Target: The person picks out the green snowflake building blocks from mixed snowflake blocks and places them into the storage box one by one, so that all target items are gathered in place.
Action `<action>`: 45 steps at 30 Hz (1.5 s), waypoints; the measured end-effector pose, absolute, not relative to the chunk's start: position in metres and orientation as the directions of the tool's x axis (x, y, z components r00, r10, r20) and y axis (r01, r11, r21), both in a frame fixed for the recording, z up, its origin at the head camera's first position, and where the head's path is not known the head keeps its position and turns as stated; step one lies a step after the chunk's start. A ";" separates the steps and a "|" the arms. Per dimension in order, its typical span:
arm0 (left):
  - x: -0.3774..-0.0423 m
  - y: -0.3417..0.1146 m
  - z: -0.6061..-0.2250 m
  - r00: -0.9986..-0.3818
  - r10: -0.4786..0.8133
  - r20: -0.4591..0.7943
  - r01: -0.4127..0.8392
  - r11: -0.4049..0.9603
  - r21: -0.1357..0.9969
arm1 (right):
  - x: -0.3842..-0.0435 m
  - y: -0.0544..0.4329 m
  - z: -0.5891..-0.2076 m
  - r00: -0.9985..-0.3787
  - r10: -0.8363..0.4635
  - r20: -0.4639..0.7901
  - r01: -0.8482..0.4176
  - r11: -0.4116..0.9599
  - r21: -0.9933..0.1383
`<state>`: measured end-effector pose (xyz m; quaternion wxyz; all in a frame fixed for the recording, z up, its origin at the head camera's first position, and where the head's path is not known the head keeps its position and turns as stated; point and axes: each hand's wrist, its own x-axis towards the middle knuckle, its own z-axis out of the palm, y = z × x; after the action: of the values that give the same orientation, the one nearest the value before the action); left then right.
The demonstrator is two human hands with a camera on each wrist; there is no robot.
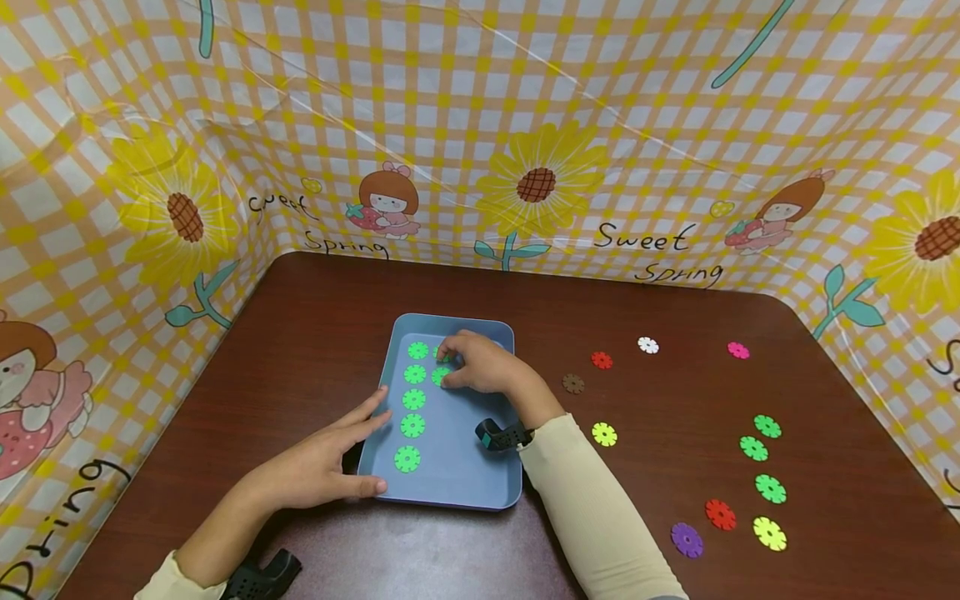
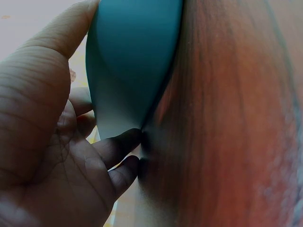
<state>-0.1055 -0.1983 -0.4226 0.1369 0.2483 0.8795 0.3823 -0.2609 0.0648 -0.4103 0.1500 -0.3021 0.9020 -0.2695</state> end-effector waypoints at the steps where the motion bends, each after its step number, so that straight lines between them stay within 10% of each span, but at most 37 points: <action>1: -0.106 -0.198 -0.423 -0.839 0.542 -0.050 0.333 0.585 0.740 | -0.261 0.065 -0.410 -0.774 -0.623 -0.109 -0.462 0.674 -0.576; 45: -0.105 -0.196 -0.424 -0.837 0.547 -0.032 0.350 0.579 0.736 | -0.254 0.098 -0.374 -0.739 -0.673 -0.023 -0.527 0.599 -0.603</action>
<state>-0.1052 -0.1964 -0.4245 0.1286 0.2550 0.8792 0.3814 -0.2538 0.0980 -0.3736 0.1250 -0.3388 0.8853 -0.2929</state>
